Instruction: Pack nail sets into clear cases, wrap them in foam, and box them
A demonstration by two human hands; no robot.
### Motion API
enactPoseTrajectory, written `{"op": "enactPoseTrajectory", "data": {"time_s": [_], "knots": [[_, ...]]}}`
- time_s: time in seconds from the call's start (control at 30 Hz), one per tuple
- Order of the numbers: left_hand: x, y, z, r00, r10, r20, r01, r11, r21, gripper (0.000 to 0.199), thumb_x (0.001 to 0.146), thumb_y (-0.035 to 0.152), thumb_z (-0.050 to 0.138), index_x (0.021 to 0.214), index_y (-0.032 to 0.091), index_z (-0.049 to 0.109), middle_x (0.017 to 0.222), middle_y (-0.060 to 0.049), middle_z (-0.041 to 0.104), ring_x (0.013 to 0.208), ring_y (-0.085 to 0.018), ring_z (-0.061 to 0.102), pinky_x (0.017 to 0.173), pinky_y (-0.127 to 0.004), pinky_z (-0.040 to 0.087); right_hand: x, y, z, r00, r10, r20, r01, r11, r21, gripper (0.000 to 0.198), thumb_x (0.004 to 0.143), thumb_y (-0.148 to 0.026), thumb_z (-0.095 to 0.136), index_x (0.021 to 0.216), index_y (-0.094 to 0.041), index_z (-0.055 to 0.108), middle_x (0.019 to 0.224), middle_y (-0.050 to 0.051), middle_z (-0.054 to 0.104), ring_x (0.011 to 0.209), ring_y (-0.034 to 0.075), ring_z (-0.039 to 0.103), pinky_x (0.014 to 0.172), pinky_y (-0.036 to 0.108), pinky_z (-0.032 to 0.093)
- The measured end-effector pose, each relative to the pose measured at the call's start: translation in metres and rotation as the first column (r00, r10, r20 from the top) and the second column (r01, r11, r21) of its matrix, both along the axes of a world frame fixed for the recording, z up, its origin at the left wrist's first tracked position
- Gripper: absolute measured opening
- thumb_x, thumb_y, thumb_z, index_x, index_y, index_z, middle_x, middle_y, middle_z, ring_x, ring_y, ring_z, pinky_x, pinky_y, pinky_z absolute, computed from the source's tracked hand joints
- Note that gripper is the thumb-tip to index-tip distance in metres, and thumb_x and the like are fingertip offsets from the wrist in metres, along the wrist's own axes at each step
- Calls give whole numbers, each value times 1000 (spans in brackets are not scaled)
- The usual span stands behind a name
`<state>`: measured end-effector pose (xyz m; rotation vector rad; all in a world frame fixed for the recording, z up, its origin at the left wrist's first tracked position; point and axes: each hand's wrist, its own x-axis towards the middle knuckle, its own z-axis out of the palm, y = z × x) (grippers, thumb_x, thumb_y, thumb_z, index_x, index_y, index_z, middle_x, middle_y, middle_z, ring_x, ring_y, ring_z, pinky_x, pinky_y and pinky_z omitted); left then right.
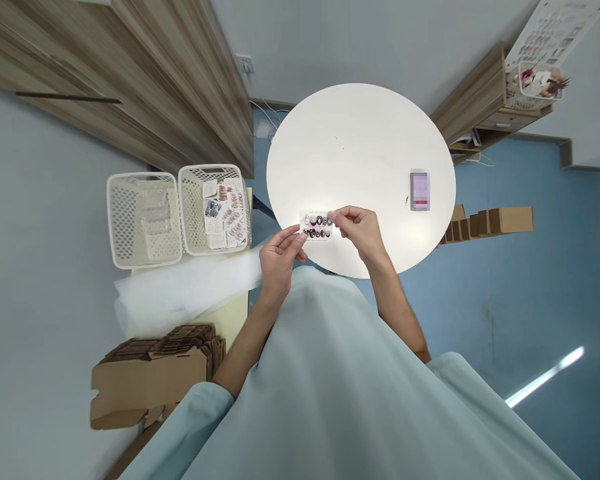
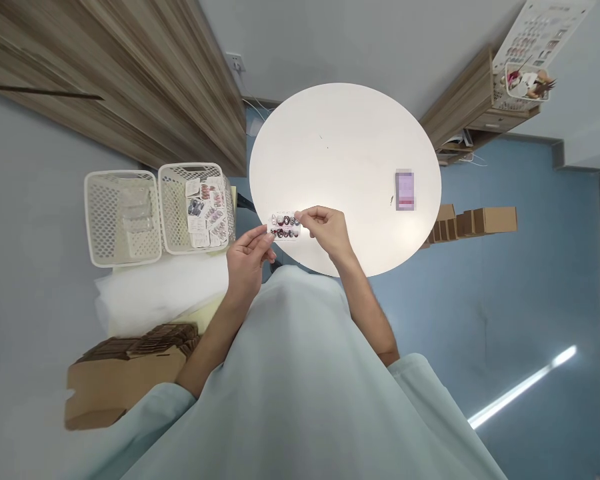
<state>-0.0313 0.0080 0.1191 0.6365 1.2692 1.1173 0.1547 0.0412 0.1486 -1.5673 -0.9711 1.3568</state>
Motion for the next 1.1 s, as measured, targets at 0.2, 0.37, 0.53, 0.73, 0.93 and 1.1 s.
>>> {"op": "enactPoseTrajectory", "data": {"time_s": [0.2,0.37,0.53,0.73,0.93,1.1], "knots": [[3,-1,-4,999,-36,-8,36,999,-20,49,74,49,93,108,17,77,75,-1,72,59,-11,62,57,-24,51,5,-1,-2,1000,-11,-8,11,1000,13,36,77,-56,85,77,-21,76,68,-1,61,61,12,49,56,28,44],[6,-1,-7,997,-58,-48,57,998,-12,50,75,55,91,104,18,78,75,-2,73,61,-13,65,60,-26,53,9,-2,-1,999,-3,36,3,1000,6,39,78,-59,83,78,-21,75,70,0,64,63,13,53,57,28,46],[11,6,-9,994,-16,-104,22,998,51,52,73,58,93,102,18,79,88,-6,77,77,-17,71,73,-31,58,12,-6,-3,999,21,32,-22,1000,13,39,78,-59,83,78,-21,76,68,0,64,63,13,53,58,28,48],[17,11,-8,991,-39,-127,48,996,69,45,75,58,92,91,18,79,83,-5,75,83,-19,71,76,-32,58,15,-9,-13,998,61,-4,-61,998,26,38,80,-58,83,80,-20,78,67,-1,64,62,13,53,59,28,48],[20,11,-8,983,-71,-169,85,993,82,47,73,62,92,89,20,79,74,-3,70,81,-21,70,74,-33,58,21,-8,-18,998,69,-3,-69,998,3,39,78,-59,83,80,-20,77,67,-1,64,62,13,53,59,29,48],[16,10,-14,976,-138,-167,145,989,34,52,81,71,83,92,20,79,75,-3,68,68,-15,61,62,-27,49,25,-6,-20,998,55,12,-55,998,26,42,80,-63,82,80,-22,76,67,-1,62,61,13,52,60,29,47]]}}
